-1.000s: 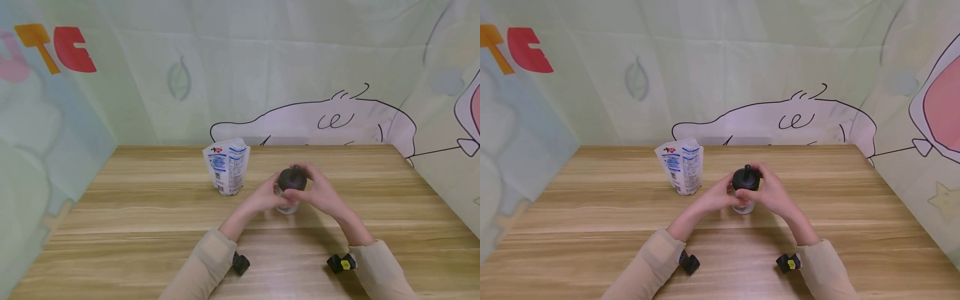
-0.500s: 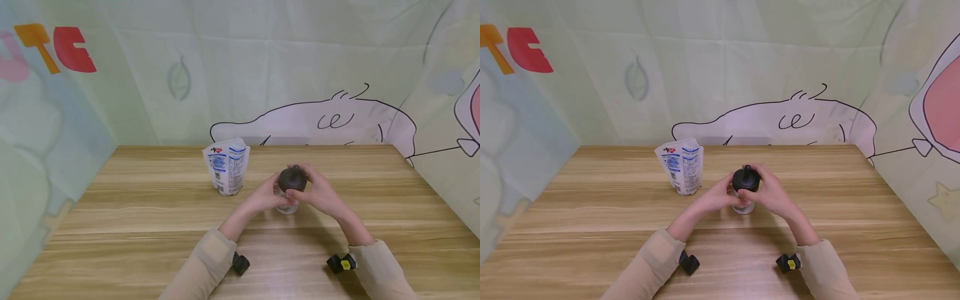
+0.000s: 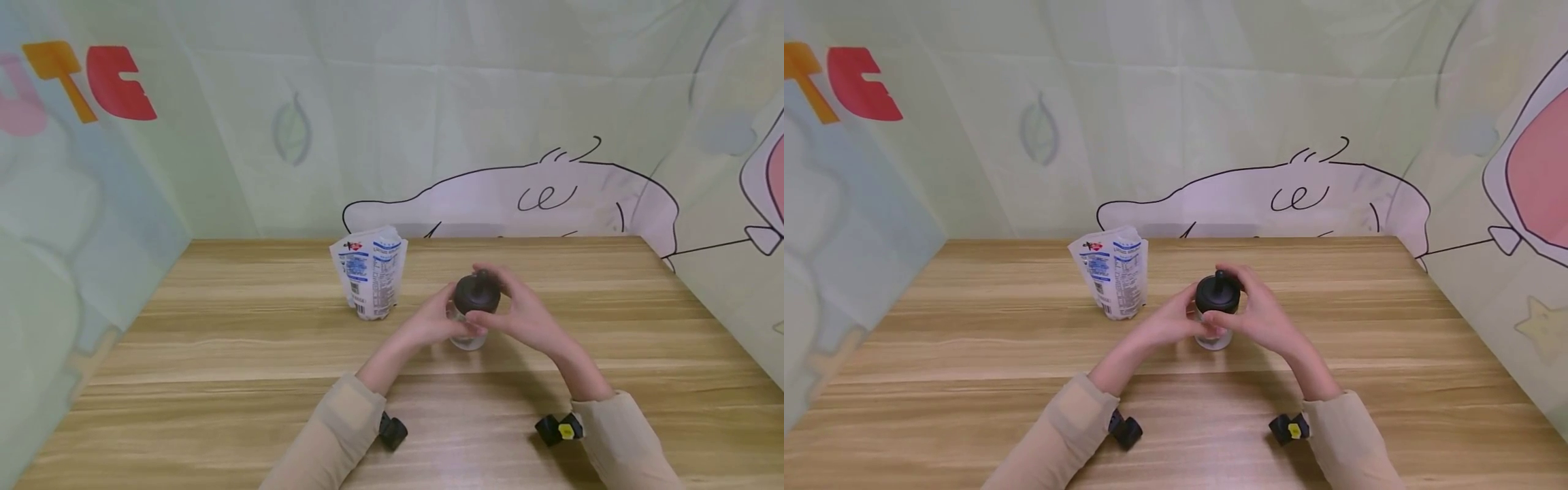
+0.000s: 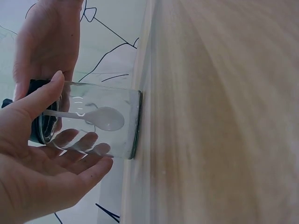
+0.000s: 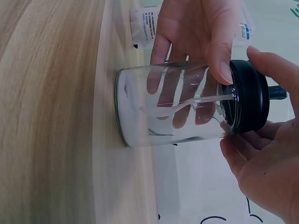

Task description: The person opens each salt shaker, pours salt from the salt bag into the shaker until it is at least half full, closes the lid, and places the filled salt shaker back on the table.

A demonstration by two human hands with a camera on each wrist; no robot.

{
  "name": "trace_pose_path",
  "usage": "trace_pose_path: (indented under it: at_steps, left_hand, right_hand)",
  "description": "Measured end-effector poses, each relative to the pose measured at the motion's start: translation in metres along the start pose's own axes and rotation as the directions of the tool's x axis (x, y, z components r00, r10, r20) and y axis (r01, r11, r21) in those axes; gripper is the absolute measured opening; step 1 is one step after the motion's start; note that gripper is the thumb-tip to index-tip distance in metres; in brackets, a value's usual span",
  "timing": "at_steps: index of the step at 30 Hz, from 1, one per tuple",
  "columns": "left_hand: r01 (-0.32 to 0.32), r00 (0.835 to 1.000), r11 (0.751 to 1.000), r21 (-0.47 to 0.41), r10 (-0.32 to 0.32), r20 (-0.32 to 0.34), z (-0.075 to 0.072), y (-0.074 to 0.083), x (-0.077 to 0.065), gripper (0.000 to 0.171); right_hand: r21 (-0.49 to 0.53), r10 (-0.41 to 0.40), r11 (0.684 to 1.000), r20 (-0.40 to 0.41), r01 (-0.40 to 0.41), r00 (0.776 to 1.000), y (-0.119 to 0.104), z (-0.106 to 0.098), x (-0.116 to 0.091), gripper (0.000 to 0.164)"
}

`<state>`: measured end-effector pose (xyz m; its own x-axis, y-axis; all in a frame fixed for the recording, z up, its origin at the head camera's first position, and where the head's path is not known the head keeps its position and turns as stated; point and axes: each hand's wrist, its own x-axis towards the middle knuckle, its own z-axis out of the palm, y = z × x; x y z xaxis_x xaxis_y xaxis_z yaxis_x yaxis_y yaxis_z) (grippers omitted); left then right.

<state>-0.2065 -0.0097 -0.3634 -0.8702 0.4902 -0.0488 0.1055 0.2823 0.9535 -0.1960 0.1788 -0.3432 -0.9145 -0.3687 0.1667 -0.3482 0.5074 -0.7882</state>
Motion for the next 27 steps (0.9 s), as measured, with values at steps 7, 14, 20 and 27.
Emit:
trace_pose_path:
  at_steps: [7,14,20,27]
  left_hand:
    - [-0.017,1.0,1.0,0.011,0.017,-0.006,0.0008,-0.0018,0.0012,0.072]
    - [-0.022,1.0,1.0,0.009,0.022,-0.004,0.0006,-0.0018,0.0015,0.074]
    - [-0.021,1.0,1.0,0.001,0.021,-0.005,0.0006,-0.0004,0.0009,0.074]
    - [-0.005,1.0,1.0,0.001,0.005,-0.013,0.0013,-0.0018,0.0014,0.072]
  right_hand:
    - [-0.006,0.023,1.0,-0.023,-0.023,0.999,-0.0001,0.0006,-0.0012,0.076]
    - [-0.013,-0.018,1.0,-0.017,0.018,1.0,-0.0014,-0.0002,-0.0003,0.071]
    - [0.012,-0.02,1.0,0.017,0.02,1.0,-0.0021,-0.0012,-0.0001,0.068]
    - [0.036,-0.021,0.999,0.041,0.02,0.999,-0.0026,-0.0006,-0.0011,0.067]
